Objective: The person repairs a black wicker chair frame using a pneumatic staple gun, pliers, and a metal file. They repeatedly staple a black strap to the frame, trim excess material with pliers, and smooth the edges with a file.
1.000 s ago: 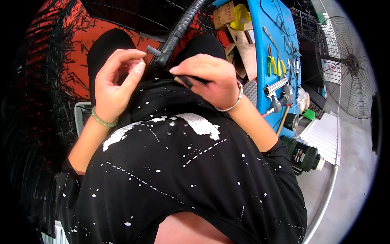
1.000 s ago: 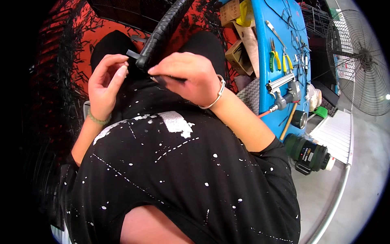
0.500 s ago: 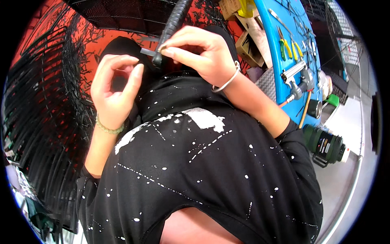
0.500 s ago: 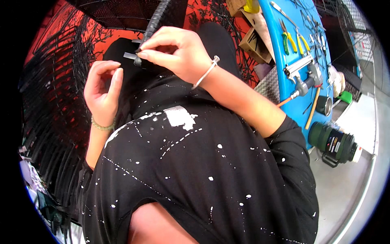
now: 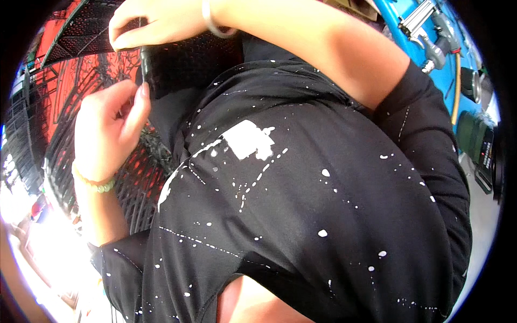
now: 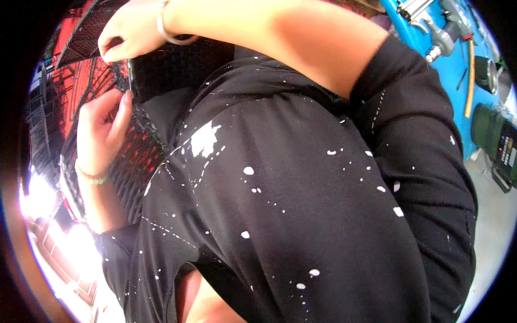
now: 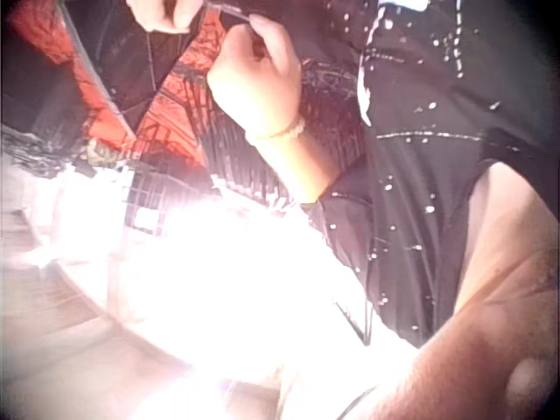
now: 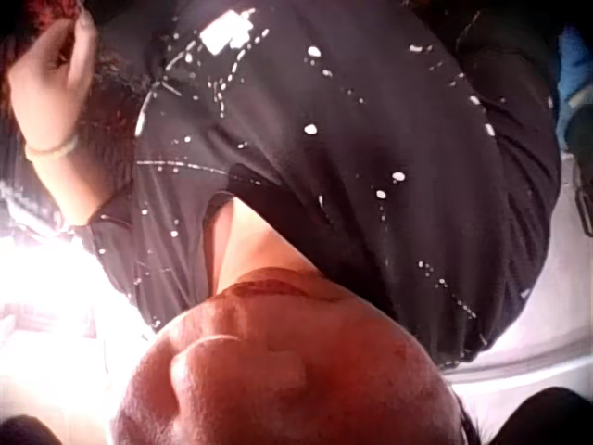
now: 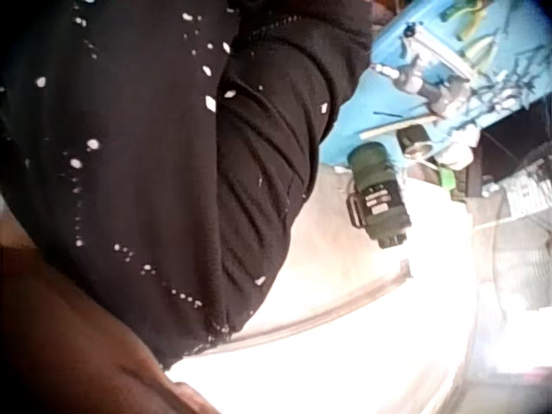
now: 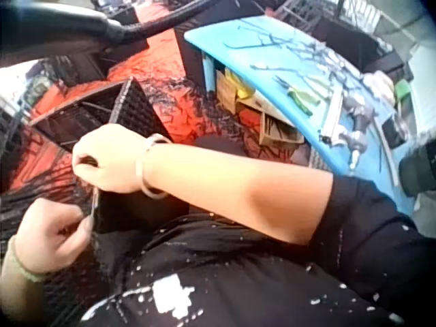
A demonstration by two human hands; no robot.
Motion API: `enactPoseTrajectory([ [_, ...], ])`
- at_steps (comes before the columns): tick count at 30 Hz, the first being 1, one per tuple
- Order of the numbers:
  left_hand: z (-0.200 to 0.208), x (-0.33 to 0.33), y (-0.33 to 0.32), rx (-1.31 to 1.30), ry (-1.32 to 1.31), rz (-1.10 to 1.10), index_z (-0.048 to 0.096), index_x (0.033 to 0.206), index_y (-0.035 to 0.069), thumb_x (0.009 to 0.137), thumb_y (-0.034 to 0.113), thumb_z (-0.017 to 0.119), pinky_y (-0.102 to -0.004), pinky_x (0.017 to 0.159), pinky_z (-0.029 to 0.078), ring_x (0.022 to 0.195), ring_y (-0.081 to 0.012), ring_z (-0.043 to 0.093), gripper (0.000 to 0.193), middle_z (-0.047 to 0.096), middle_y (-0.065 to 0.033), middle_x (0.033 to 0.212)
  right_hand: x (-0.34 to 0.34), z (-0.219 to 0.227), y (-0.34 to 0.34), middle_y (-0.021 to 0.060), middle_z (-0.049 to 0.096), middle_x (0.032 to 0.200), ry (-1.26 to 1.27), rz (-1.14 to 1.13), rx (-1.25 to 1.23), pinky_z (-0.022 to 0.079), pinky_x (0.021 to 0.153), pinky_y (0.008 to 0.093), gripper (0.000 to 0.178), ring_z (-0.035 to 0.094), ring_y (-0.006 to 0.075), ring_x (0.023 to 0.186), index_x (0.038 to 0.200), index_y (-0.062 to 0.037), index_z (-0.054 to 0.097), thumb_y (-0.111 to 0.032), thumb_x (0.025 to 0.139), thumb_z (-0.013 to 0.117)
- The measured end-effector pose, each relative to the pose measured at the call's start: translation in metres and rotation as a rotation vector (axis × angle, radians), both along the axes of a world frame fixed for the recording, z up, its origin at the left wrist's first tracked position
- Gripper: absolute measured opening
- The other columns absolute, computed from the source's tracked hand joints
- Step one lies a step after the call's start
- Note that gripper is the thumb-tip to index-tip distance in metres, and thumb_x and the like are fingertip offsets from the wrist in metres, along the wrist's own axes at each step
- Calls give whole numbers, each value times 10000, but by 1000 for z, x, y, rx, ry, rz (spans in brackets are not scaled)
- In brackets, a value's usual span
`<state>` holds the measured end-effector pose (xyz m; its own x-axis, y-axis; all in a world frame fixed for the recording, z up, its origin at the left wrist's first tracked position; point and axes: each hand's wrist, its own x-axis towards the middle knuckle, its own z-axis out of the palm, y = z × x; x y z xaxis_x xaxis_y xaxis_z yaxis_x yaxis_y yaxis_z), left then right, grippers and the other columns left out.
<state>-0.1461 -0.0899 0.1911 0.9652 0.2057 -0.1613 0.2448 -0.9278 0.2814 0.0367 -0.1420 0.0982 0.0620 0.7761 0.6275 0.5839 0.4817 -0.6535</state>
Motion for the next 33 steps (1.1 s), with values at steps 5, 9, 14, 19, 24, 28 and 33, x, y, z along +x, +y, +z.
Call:
enactPoseTrajectory([
  [5, 7, 13, -11, 39, 243, -12, 514, 581, 6, 897, 270, 640, -393, 452, 363, 439, -350, 458, 431, 456, -173, 502, -11, 23, 4, 61, 702, 958, -532, -130, -458, 477, 808, 388, 418, 653, 235, 955, 946, -118, 732, -472, 903, 516],
  [9, -3, 10, -10, 102, 337, -26, 516, 556, 5, 917, 312, 614, -403, 456, 372, 446, -361, 469, 484, 454, -182, 493, -21, 21, -1, 52, 709, 1004, -593, -104, -488, 428, 875, 381, 430, 656, 211, 976, 1004, -137, 721, -437, 929, 423],
  [14, 2, 16, -13, 36, 396, -33, 540, 546, 12, 955, 316, 561, -351, 436, 384, 389, -261, 477, 510, 488, -110, 440, -25, 22, -8, 39, 702, 930, -627, -138, -385, 421, 836, 367, 263, 654, 184, 897, 930, -142, 729, -300, 868, 527],
  [19, 6, 22, -6, -423, 584, 495, 545, 538, 46, 993, 311, 499, -236, 411, 321, 397, -46, 419, 529, 450, 25, 438, -21, 20, -11, 40, 718, 942, -690, -91, -372, 394, 881, 383, 293, 661, 179, 906, 942, -155, 732, -326, 859, 509],
  [24, 8, 6, -3, -447, 550, 524, 532, 547, 60, 994, 322, 495, -223, 403, 297, 391, -38, 380, 519, 446, 40, 451, -35, 11, -8, -11, 655, 649, -620, -209, -230, 373, 684, 334, 270, 600, 145, 632, 641, -192, 671, -325, 821, 519],
  [28, 14, 0, 1, -541, 541, 592, 520, 551, 68, 994, 333, 497, -214, 384, 276, 381, -35, 370, 516, 444, 47, 458, -34, 20, -10, 1, 713, 911, -729, -77, -339, 404, 800, 376, 282, 654, 156, 851, 907, -176, 724, -319, 887, 482],
  [33, 11, 3, 17, -642, 552, 594, 508, 552, 70, 996, 326, 500, -208, 375, 260, 378, -29, 364, 513, 434, 48, 452, -31, 18, -7, -2, 673, 789, -638, -139, -308, 399, 770, 364, 211, 631, 178, 771, 796, -166, 695, -295, 856, 539],
])
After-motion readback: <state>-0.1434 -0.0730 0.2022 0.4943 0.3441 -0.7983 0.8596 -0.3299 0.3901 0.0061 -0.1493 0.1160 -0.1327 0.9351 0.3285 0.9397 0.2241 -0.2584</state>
